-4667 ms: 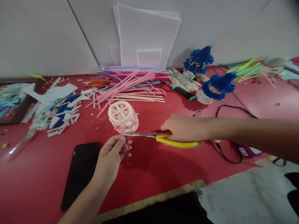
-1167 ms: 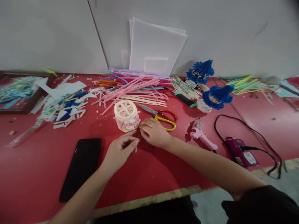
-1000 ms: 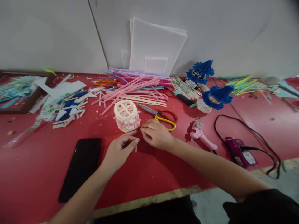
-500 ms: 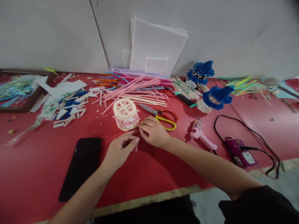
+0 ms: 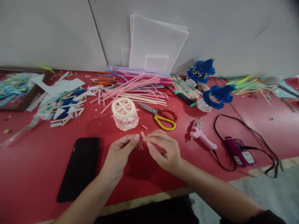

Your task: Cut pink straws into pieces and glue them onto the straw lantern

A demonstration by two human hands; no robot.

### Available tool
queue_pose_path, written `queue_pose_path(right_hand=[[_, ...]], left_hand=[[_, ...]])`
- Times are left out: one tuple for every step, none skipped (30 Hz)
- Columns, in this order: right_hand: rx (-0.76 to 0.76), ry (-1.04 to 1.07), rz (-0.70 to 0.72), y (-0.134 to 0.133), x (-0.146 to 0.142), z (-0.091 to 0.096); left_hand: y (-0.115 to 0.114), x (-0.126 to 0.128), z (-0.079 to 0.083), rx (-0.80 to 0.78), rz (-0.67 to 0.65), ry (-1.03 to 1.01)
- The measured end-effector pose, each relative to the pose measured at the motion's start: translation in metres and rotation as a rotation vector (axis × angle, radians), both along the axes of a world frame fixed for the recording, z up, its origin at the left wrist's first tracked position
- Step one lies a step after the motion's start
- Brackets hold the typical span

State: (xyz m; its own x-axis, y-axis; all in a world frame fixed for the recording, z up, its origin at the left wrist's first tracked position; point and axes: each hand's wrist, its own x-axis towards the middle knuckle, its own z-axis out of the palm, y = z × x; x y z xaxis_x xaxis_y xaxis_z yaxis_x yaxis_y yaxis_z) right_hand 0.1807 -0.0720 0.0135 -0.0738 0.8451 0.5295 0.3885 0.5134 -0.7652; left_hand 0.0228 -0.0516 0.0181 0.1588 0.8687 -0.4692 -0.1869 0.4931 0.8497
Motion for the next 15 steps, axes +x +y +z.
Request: queue_pose_path(right_hand=[[-0.001,0.001,0.01,-0.0011,-0.0003,0.0001],[-0.005,0.002,0.022,-0.0017,-0.0005,0.0001],[-0.009,0.003,0.031,-0.0021,-0.0008,0.0002],[-0.015,0.006,0.036,-0.0022,-0.001,0.0003],[-0.021,0.01,0.04,-0.0021,-0.0011,0.0004],[-0.026,0.013,0.046,-0.002,-0.0012,0.0005],[-0.03,0.014,0.055,-0.0019,-0.0011,0.0006],[-0.032,0.012,0.065,-0.0019,-0.001,0.0006],[-0.033,0.007,0.078,-0.002,-0.0008,0.0006],[-0.034,0.001,0.091,-0.0022,-0.0004,0.0006],[-0.034,-0.005,0.102,-0.0026,-0.0001,0.0007],[-0.031,-0.013,0.112,-0.0031,0.0003,0.0009],[-0.028,-0.025,0.122,-0.0036,0.0008,0.0012],[-0.023,-0.038,0.135,-0.0041,0.0013,0.0017],[-0.015,-0.053,0.154,-0.0045,0.002,0.0023]], left_hand=[[-0.0004,0.0,0.0005,-0.005,0.005,0.004],[-0.0008,-0.0002,0.0008,-0.013,0.004,0.003],[-0.0011,-0.0005,0.0011,-0.02,-0.001,-0.001],[-0.0015,-0.0008,0.0013,-0.022,-0.009,-0.008],[-0.002,-0.0009,0.0016,-0.023,-0.015,-0.016],[-0.0025,-0.0009,0.002,-0.021,-0.022,-0.026],[-0.003,-0.0008,0.0024,-0.021,-0.026,-0.039],[-0.0034,-0.0005,0.0028,-0.025,-0.029,-0.054],[-0.0037,-0.0003,0.0032,-0.034,-0.034,-0.07],[-0.004,-0.0001,0.0033,-0.043,-0.04,-0.086],[-0.0041,-0.0001,0.0033,-0.05,-0.046,-0.098],[-0.0042,-0.0002,0.0029,-0.052,-0.055,-0.101],[-0.0043,-0.0006,0.0022,-0.045,-0.065,-0.093],[-0.0044,-0.0012,0.0012,-0.03,-0.079,-0.078],[-0.0046,-0.002,0.0001,-0.009,-0.094,-0.059]])
